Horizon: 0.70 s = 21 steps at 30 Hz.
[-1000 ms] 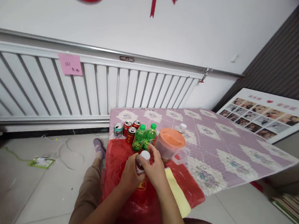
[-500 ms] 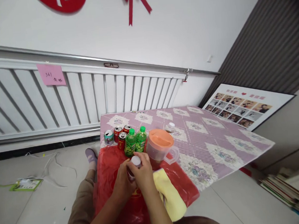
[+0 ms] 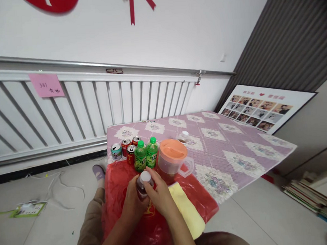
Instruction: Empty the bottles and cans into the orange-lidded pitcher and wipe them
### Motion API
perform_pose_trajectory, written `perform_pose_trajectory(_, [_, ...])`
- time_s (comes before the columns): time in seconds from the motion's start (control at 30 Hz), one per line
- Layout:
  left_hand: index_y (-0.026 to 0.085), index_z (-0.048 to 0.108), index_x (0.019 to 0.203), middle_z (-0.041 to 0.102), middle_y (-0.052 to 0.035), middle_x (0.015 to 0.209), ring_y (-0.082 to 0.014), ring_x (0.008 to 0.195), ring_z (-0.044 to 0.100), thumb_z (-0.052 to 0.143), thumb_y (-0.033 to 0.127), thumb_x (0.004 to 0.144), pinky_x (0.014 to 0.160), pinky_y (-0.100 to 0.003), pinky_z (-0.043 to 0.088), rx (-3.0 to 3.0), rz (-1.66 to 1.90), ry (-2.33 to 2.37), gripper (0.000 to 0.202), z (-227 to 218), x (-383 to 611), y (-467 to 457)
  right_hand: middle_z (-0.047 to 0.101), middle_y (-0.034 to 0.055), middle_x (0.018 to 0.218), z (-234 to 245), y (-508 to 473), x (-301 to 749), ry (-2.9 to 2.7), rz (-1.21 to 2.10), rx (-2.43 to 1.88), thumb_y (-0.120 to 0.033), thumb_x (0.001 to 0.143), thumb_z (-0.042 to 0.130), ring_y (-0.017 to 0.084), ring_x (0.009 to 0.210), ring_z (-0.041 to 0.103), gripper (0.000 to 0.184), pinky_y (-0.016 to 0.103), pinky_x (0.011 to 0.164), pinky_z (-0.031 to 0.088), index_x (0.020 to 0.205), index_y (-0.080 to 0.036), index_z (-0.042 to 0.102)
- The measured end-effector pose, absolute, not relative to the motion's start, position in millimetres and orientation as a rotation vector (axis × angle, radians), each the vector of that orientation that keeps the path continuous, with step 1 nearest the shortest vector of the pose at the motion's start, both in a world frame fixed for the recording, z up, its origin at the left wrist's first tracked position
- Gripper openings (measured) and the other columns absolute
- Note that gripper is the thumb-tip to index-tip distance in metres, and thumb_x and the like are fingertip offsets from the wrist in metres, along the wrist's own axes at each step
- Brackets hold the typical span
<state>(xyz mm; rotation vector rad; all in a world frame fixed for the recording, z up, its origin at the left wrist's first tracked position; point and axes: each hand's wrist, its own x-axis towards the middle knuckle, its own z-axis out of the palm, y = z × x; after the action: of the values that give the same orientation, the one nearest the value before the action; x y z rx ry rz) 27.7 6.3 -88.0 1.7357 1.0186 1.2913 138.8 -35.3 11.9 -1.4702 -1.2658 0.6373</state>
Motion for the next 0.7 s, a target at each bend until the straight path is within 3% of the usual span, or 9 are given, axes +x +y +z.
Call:
perform_pose_trajectory(0.3, [0.018, 0.045, 0.132, 0.059, -0.0143, 0.128, -0.0300, 0.119, 0.060, 0.072, 0.021, 0.070, 0.102, -0.047, 0.050, 1.785, 1.331, 1.054, 0.068, -86.8, 31.3, 5.6, 0.074, 0.0076, 0.109, 7.8, -25.3, 139.0, -1.127, 0.693, -1.511, -0.025, 0.067, 0.070, 0.026, 0.101, 0.069, 0.042, 0.042, 0.093, 0.054, 0.108, -0.021, 0.069])
perform_pose_trajectory(0.5, [0.018, 0.044, 0.133, 0.058, -0.0154, 0.130, -0.0309, 0.119, 0.060, 0.072, 0.022, 0.072, 0.102, -0.049, 0.050, 1.788, 1.335, 1.053, 0.067, -88.5, 31.7, 5.3, 0.069, 0.0079, 0.127, 6.3, -27.0, 145.1, -1.128, 0.796, -1.364, -0.029, 0.075, 0.067, 0.025, 0.113, 0.067, 0.049, 0.040, 0.096, 0.054, 0.124, -0.023, 0.065])
perform_pose_trajectory(0.7, [0.020, 0.042, 0.134, 0.057, -0.0154, 0.131, -0.0312, 0.121, 0.058, 0.070, 0.020, 0.073, 0.104, -0.052, 0.049, 1.779, 1.332, 1.025, 0.067, -93.2, 31.2, 6.2, 0.074, 0.0067, 0.108, 2.0, -26.5, 137.4, -1.096, 0.688, -1.375, -0.031, 0.074, 0.067, 0.024, 0.098, 0.070, 0.036, 0.038, 0.088, 0.057, 0.108, -0.022, 0.071])
